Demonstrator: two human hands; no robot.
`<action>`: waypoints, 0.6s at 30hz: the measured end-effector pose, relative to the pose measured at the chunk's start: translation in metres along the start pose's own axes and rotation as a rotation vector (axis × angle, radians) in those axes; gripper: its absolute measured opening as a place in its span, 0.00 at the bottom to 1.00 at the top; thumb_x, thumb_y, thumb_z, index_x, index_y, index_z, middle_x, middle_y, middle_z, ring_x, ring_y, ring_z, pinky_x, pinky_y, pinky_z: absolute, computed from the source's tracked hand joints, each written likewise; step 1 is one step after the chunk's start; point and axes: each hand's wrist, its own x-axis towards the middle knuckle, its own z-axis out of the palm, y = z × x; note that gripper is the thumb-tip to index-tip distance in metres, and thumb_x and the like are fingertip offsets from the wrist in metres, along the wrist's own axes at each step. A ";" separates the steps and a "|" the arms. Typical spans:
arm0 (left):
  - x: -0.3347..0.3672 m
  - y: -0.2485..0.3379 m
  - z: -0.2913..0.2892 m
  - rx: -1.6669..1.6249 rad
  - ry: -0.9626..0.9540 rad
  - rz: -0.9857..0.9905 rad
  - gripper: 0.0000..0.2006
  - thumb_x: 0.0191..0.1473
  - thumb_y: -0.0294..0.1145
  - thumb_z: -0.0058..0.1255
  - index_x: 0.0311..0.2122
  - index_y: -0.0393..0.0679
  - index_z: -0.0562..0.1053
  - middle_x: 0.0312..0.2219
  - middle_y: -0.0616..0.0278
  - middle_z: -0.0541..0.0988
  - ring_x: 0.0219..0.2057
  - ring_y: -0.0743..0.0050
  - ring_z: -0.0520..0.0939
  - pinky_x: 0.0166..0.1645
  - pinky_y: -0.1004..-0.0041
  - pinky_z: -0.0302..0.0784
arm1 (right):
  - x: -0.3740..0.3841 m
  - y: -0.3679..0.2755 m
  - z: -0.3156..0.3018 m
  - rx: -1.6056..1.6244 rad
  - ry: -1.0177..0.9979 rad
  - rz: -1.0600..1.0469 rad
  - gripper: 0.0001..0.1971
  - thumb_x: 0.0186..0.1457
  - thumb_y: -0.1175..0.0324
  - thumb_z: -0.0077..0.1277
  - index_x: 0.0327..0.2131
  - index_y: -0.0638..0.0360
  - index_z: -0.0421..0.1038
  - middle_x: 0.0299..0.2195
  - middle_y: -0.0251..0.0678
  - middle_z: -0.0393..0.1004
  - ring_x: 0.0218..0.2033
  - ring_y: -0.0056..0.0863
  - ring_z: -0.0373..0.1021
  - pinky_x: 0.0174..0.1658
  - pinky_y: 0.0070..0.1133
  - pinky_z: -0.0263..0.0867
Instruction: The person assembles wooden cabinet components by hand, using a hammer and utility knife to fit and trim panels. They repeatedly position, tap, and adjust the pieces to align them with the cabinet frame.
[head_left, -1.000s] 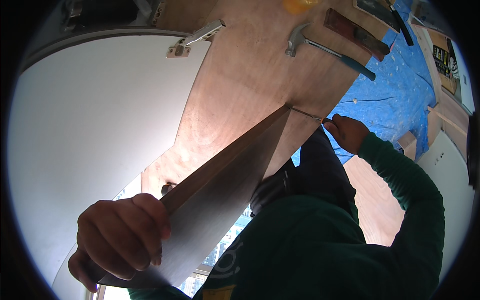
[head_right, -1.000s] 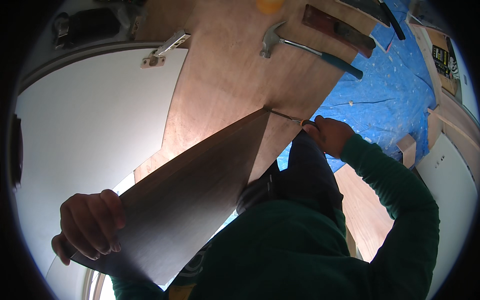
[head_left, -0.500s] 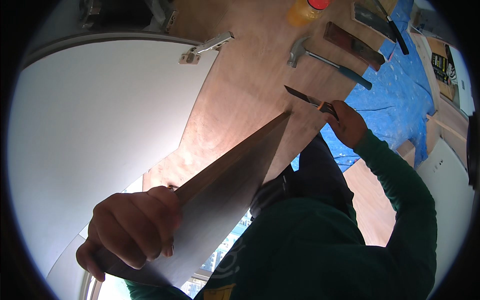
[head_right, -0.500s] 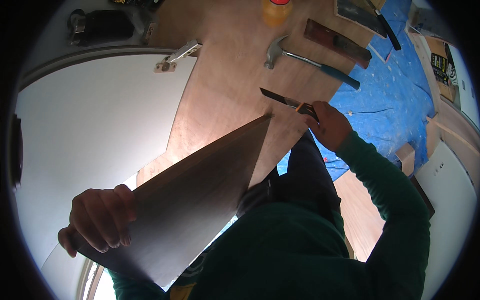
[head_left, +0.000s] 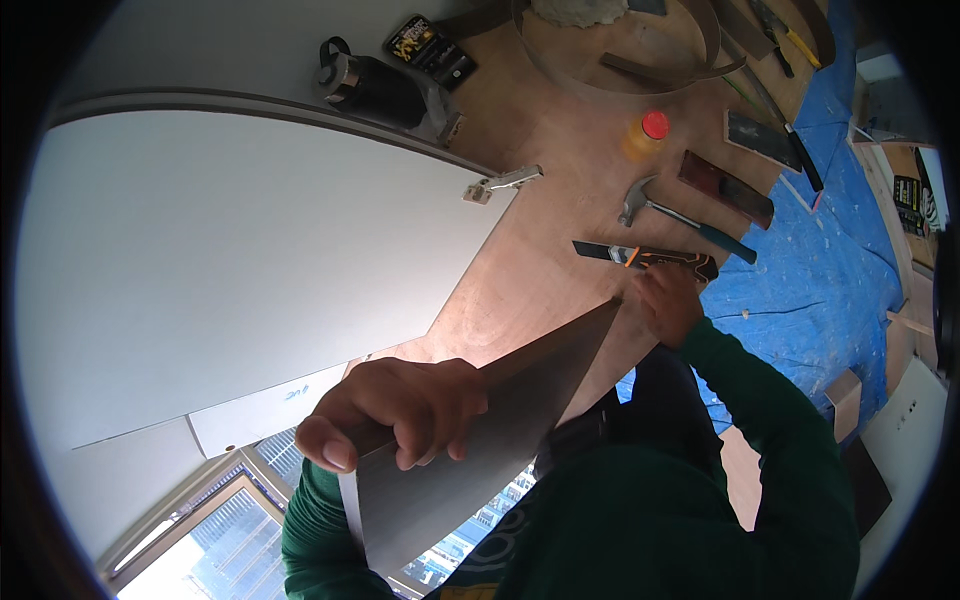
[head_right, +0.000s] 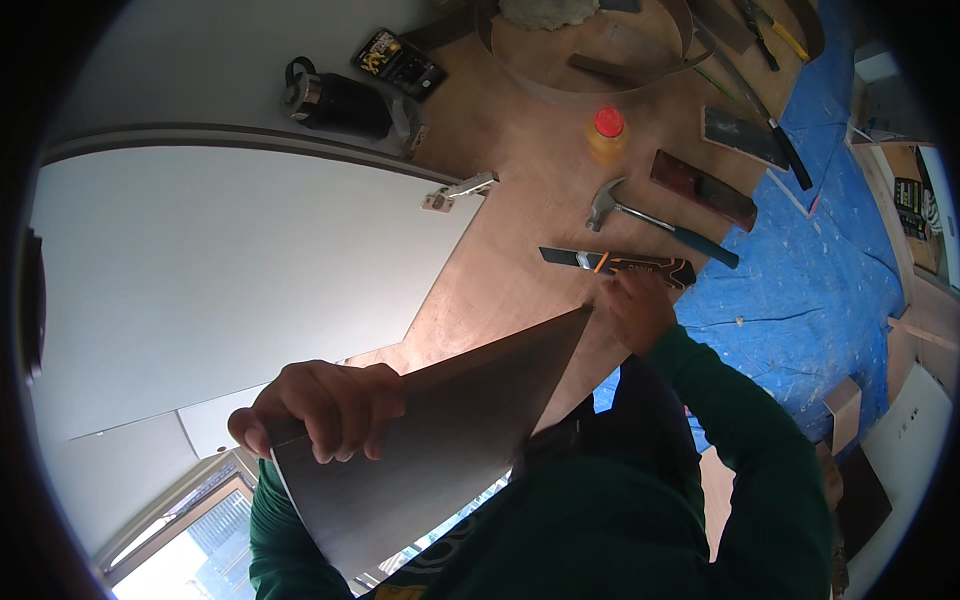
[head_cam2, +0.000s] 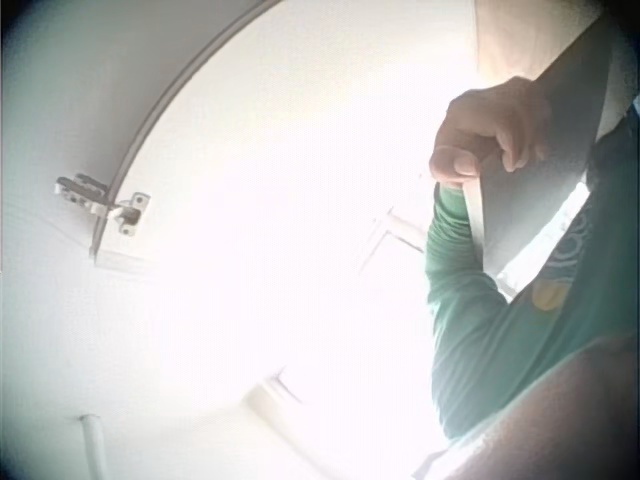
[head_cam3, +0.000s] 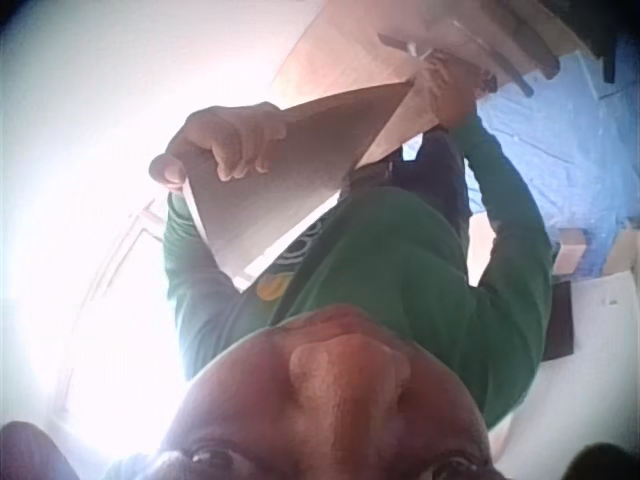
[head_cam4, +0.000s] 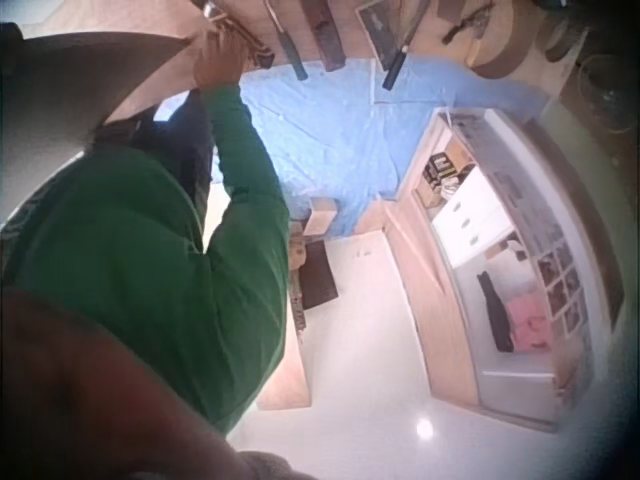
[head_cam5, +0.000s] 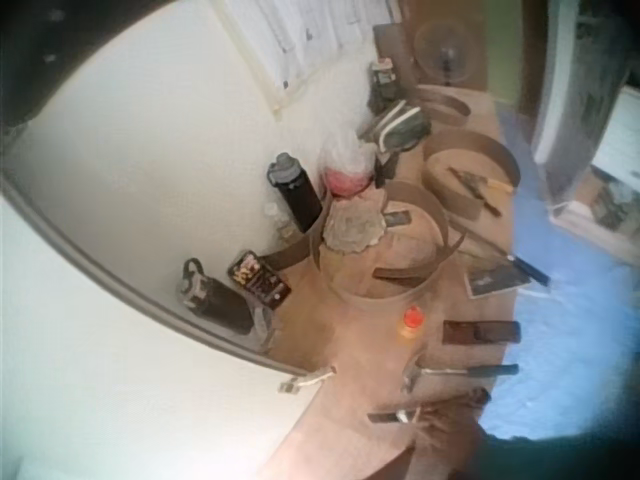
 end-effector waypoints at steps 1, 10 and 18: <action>0.000 0.000 0.001 0.005 -0.023 -0.003 0.24 0.52 0.56 0.45 0.26 0.43 0.75 0.27 0.55 0.77 0.35 0.55 0.81 0.54 0.54 0.65 | -0.005 -0.002 0.005 0.104 -0.174 0.022 0.23 0.51 0.72 0.57 0.53 0.61 0.73 0.42 0.42 0.71 0.46 0.45 0.69 0.48 0.42 0.64; -0.012 0.004 0.006 0.023 0.012 0.014 0.24 0.51 0.57 0.45 0.25 0.42 0.76 0.23 0.57 0.77 0.35 0.53 0.82 0.55 0.54 0.64 | -0.017 -0.006 0.042 0.094 0.037 -0.142 0.20 0.43 0.76 0.56 0.44 0.59 0.78 0.38 0.39 0.72 0.45 0.44 0.70 0.48 0.41 0.66; -0.012 0.001 0.013 0.008 0.106 0.030 0.24 0.48 0.56 0.45 0.22 0.42 0.75 0.22 0.58 0.76 0.35 0.53 0.81 0.53 0.56 0.65 | -0.013 -0.016 0.062 0.058 0.051 -0.064 0.13 0.37 0.75 0.56 0.32 0.60 0.72 0.36 0.43 0.71 0.43 0.48 0.69 0.49 0.41 0.67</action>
